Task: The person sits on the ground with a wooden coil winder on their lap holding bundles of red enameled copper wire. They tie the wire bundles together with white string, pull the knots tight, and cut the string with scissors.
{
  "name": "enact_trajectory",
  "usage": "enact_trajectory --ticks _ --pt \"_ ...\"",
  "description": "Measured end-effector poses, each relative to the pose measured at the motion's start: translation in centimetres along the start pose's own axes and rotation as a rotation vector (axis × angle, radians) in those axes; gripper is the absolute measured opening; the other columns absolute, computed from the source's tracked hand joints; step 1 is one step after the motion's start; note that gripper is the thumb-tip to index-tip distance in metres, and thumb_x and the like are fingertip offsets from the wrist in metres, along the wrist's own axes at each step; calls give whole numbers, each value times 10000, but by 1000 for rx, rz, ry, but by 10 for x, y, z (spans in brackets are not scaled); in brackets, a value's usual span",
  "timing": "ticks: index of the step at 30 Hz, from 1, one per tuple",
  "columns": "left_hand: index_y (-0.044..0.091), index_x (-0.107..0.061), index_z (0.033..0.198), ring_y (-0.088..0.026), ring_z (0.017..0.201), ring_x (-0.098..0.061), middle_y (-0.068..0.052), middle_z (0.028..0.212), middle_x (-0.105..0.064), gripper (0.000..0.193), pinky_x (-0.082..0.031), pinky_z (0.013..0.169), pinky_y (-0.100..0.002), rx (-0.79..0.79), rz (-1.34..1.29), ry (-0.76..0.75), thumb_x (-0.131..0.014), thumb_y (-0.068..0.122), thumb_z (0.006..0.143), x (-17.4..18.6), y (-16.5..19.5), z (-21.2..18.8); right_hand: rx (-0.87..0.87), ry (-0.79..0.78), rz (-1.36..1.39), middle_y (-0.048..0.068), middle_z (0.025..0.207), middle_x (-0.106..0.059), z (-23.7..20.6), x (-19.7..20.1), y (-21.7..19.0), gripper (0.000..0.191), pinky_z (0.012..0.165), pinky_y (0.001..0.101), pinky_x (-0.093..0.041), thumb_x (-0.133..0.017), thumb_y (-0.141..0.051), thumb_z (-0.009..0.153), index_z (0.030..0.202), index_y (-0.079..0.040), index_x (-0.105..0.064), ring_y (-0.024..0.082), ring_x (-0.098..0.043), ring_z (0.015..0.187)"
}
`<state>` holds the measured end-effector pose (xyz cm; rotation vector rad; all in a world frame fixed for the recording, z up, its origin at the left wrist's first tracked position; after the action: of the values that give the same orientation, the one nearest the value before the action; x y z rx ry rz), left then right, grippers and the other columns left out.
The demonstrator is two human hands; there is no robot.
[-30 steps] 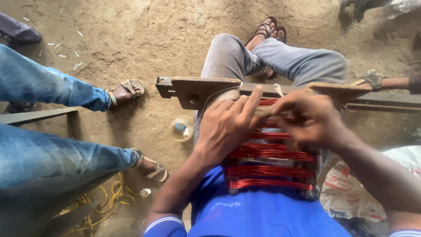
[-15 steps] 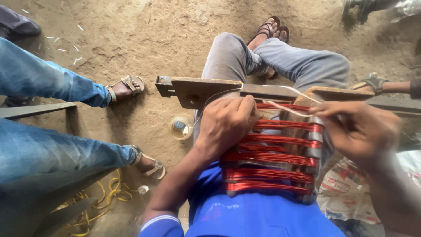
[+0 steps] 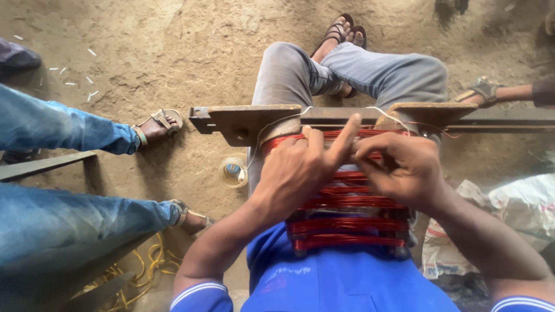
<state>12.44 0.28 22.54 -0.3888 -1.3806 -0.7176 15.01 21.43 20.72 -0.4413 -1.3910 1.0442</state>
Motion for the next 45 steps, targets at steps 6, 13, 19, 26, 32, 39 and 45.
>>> enact_trajectory --ticks 6,13,19,26,32,39,45 --pt "-59 -624 1220 -221 604 -673 -96 807 -629 331 -529 522 -341 38 -80 125 -592 117 942 -17 -10 2 -34 160 95 52 847 -755 4 12 -11 124 602 221 -553 -754 16 915 949 -47 -653 18 -622 617" --pt "-57 -637 1267 -221 642 -672 -83 813 -620 367 -527 577 -345 16 -109 143 -585 103 941 -20 -12 -1 -264 302 45 67 1047 -732 -33 59 11 127 768 247 -573 -731 -25 969 1012 -82 -626 65 -709 924" --pt "-61 -623 1318 -197 664 -662 -74 824 -599 380 -525 589 -335 -7 -89 112 -580 94 973 -21 -11 0 137 346 -809 221 1153 -699 -18 56 -9 281 954 494 -470 -826 -120 755 997 -28 -715 378 -581 1096" --pt "-59 -621 1346 -210 681 -669 -84 863 -612 428 -536 611 -342 15 -90 130 -572 100 952 -25 -10 -3 185 -41 -277 106 1129 -730 40 13 -19 341 968 392 -511 -856 -197 810 1100 -46 -761 262 -625 1096" --pt "-30 -633 1316 -235 702 -675 -90 900 -626 413 -542 625 -359 31 -128 179 -619 176 958 -25 -12 -6 208 -35 -135 85 1027 -752 29 12 18 260 843 330 -576 -720 -5 849 1103 -53 -744 210 -720 918" --pt "50 -727 949 -253 691 -688 -88 963 -639 169 -527 588 -399 -16 -395 73 -699 212 910 -24 -26 -1 4 260 -66 111 844 -675 69 66 37 63 654 273 -511 -682 -22 1073 1056 38 -690 140 -669 709" --pt "74 -720 842 -292 721 -692 -92 1041 -655 64 -540 630 -442 -86 -431 32 -663 101 851 -23 -30 3 138 -346 -439 106 787 -727 80 17 12 137 605 344 -523 -703 -139 943 955 -25 -777 204 -662 669"
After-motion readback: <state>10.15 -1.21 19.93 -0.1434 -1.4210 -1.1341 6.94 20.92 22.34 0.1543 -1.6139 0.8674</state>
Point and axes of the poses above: each hand's wrist, its own z-axis towards the middle knuckle, its own x-axis out of the back of the hand, y = z × x, the point moved 2 cm from there along z, towards the middle knuckle
